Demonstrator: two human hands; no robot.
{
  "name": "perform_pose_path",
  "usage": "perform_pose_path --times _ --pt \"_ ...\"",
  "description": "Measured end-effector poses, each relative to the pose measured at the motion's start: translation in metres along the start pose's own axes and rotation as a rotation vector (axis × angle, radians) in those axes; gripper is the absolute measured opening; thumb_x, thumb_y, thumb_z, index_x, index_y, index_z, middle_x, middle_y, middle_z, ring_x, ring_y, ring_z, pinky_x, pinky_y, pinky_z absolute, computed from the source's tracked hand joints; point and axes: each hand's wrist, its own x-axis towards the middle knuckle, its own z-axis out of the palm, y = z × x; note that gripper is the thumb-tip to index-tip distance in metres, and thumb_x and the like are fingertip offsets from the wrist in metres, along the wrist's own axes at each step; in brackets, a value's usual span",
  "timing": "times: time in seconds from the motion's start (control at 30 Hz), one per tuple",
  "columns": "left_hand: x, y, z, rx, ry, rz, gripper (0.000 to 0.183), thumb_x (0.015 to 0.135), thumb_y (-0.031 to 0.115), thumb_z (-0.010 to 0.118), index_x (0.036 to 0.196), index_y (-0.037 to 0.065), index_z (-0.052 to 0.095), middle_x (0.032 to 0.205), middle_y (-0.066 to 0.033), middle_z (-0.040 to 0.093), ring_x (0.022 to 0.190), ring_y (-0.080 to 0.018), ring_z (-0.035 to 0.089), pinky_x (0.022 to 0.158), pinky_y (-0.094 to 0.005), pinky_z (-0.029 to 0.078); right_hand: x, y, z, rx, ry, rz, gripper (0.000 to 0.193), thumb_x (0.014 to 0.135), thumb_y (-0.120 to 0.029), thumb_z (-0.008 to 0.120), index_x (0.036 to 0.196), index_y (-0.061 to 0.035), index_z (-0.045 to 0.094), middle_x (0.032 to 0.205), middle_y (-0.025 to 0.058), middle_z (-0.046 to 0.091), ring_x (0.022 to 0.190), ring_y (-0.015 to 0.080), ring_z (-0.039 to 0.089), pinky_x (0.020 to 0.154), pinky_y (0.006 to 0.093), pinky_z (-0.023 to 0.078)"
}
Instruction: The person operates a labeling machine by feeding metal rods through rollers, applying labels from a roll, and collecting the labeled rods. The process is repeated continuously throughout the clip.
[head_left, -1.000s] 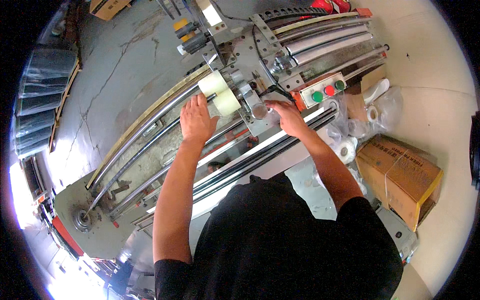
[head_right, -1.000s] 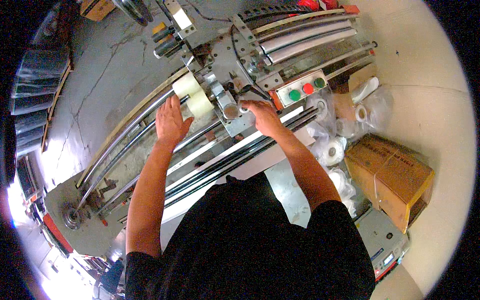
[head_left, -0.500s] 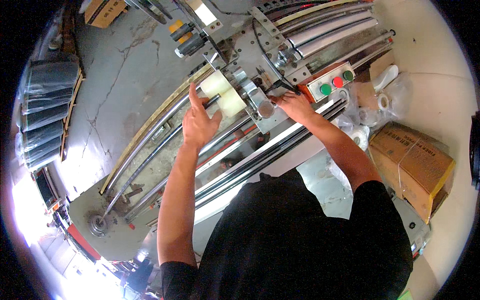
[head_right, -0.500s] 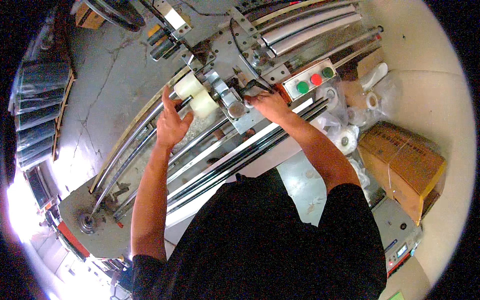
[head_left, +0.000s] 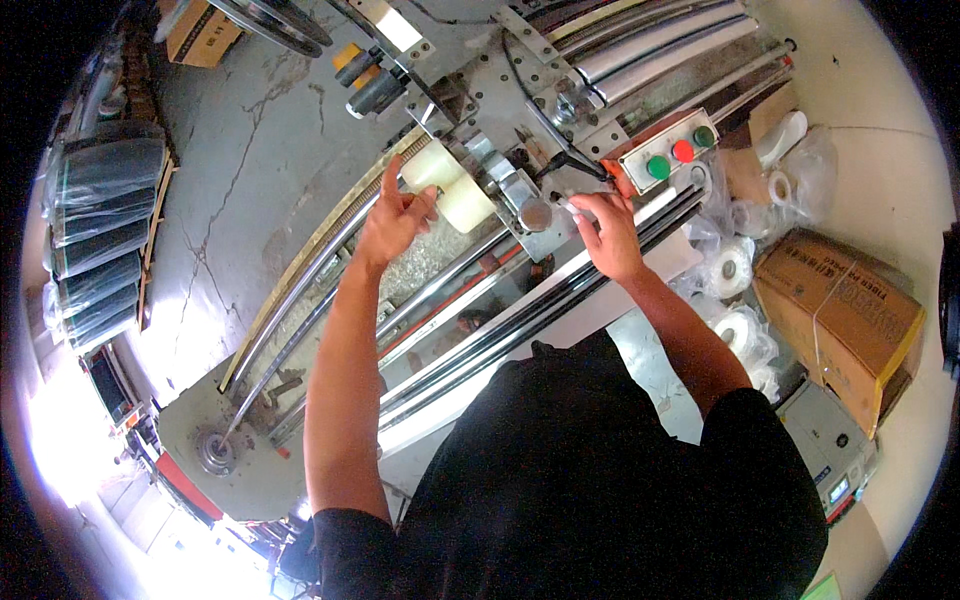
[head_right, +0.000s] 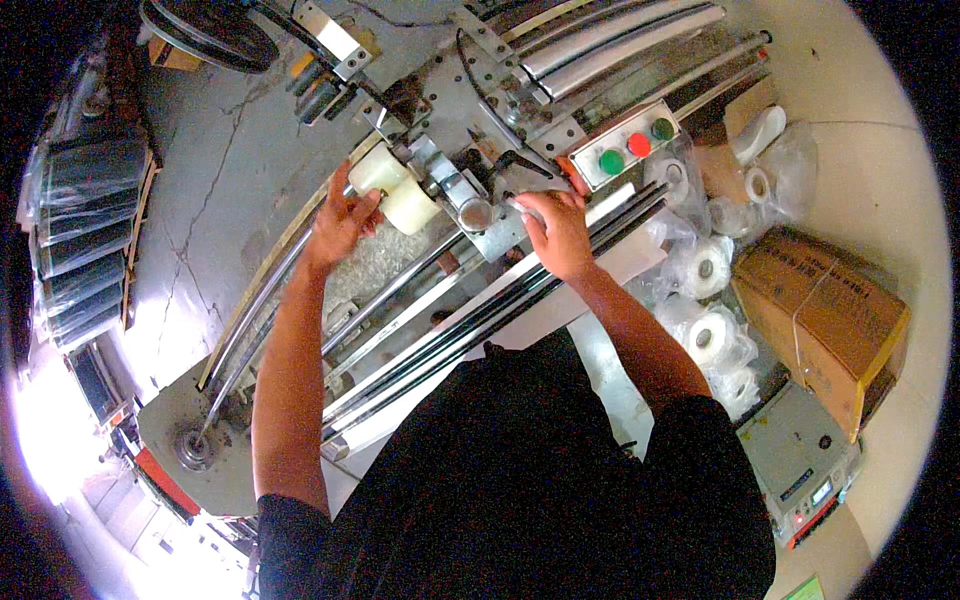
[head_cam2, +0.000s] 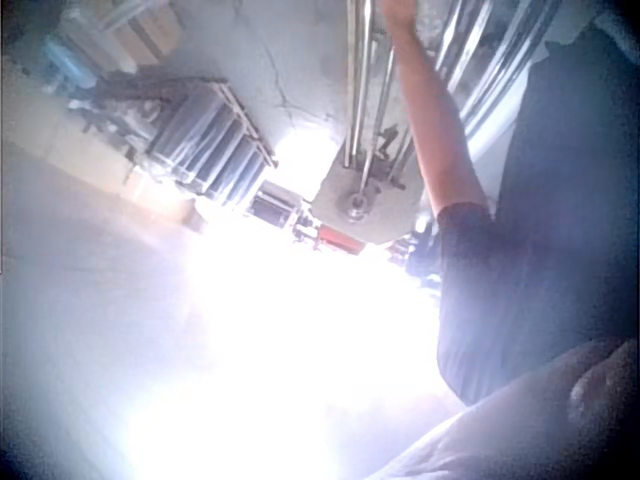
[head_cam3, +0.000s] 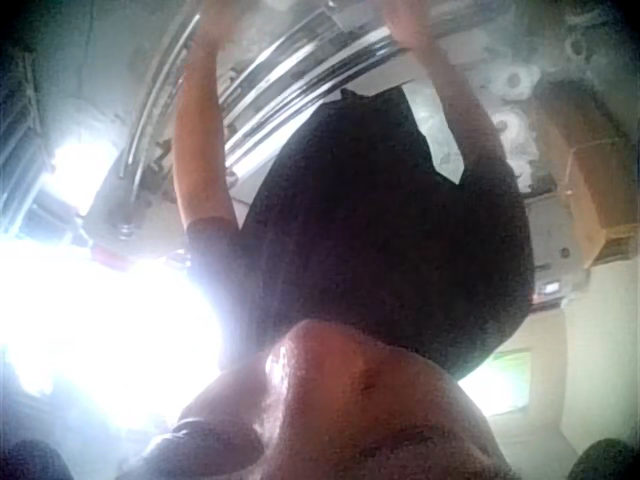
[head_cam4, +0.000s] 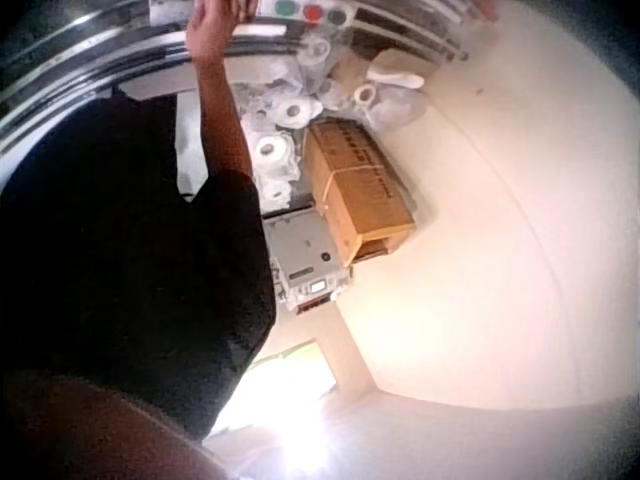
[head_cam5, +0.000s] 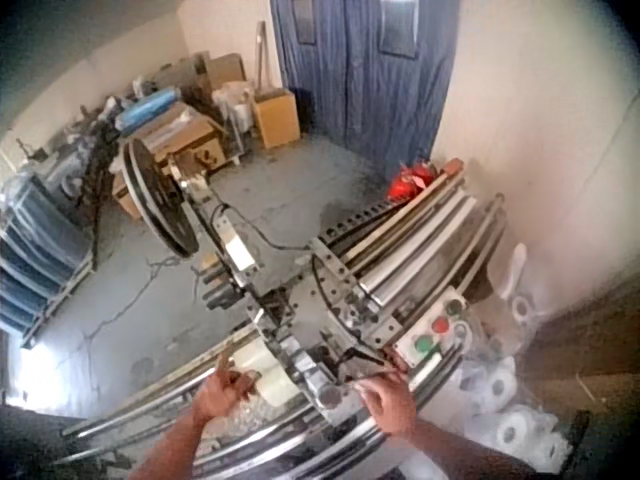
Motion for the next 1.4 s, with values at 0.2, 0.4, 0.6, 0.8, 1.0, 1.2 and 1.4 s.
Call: perform_pose_path --times 0.2,0.4,0.6,0.8,1.0,1.2,1.4 --pt "-0.004 0.009 0.0 -0.089 0.023 -0.06 0.096 0.097 0.031 0.073 0.162 -0.001 0.01 0.082 -0.0111 0.07 0.068 -0.0153 0.06 0.064 -0.0314 0.05 -0.012 -0.069 -0.023 0.444 0.156 0.321 0.027 0.092 -0.007 0.072 0.118 -0.0042 0.063 0.105 0.006 0.07 0.092 0.0162 0.064 0.082 0.0315 0.048" --pt "-0.029 0.031 -0.008 -0.127 0.041 -0.048 0.077 0.096 0.03 0.074 0.151 -0.002 0.03 0.083 -0.011 0.07 0.069 -0.0146 0.059 0.065 -0.0305 0.048 0.025 -0.12 -0.01 0.729 -0.014 0.251 0.03 0.093 -0.008 0.075 0.115 -0.0032 0.055 0.101 0.009 0.073 0.08 0.0124 0.069 0.066 0.0271 0.053" --pt "-0.043 0.046 -0.012 -0.143 0.029 -0.055 0.057 0.098 0.033 0.071 0.137 0.0 0.048 0.082 -0.0067 0.067 0.067 -0.0116 0.056 0.061 -0.0271 0.044 0.067 -0.134 0.024 0.607 -0.109 0.172 0.029 0.093 -0.013 0.074 0.108 -0.0012 0.052 0.093 0.0098 0.074 0.067 0.0138 0.068 0.062 0.0285 0.052" --pt "-0.051 0.054 -0.013 -0.153 -0.023 -0.036 0.046 0.1 0.034 0.068 0.131 0.003 0.059 0.082 -0.0023 0.066 0.067 -0.0094 0.056 0.06 -0.0246 0.043 0.079 -0.145 0.029 0.605 -0.136 0.217 0.029 0.092 -0.013 0.076 0.106 -0.0015 0.054 0.091 0.0088 0.073 0.065 0.0115 0.064 0.06 0.0278 0.05" --pt "-0.049 0.056 -0.016 -0.126 -0.067 -0.039 0.036 0.1 0.03 0.067 0.113 -0.003 0.072 0.081 -0.004 0.068 0.07 -0.0114 0.058 0.066 -0.0272 0.048 0.08 -0.149 0.031 0.775 -0.168 0.245 0.024 0.093 -0.008 0.075 0.103 -0.0027 0.054 0.088 0.0039 0.072 0.065 0.0056 0.057 0.057 0.0239 0.046" --pt "-0.046 0.045 -0.016 -0.115 -0.079 -0.015 0.033 0.101 0.031 0.066 0.113 0.002 0.072 0.084 -0.0025 0.07 0.072 -0.0101 0.06 0.064 -0.026 0.047 0.08 -0.166 0.012 0.949 -0.195 0.297 0.02 0.095 -0.006 0.073 0.104 -0.0041 0.055 0.09 0.0035 0.071 0.065 0.0049 0.056 0.057 0.0219 0.046" --pt "-0.046 0.041 -0.012 -0.118 -0.089 0.025 0.021 0.1 0.016 0.059 0.098 -0.002 0.071 0.082 -0.0048 0.07 0.074 -0.0112 0.062 0.071 -0.0278 0.052 0.118 -0.165 0.01 1.191 -0.265 0.264 0.019 0.1 -0.019 0.067 0.107 -0.0038 0.057 0.093 0.0031 0.068 0.067 0.0078 0.058 0.059 0.0251 0.049"
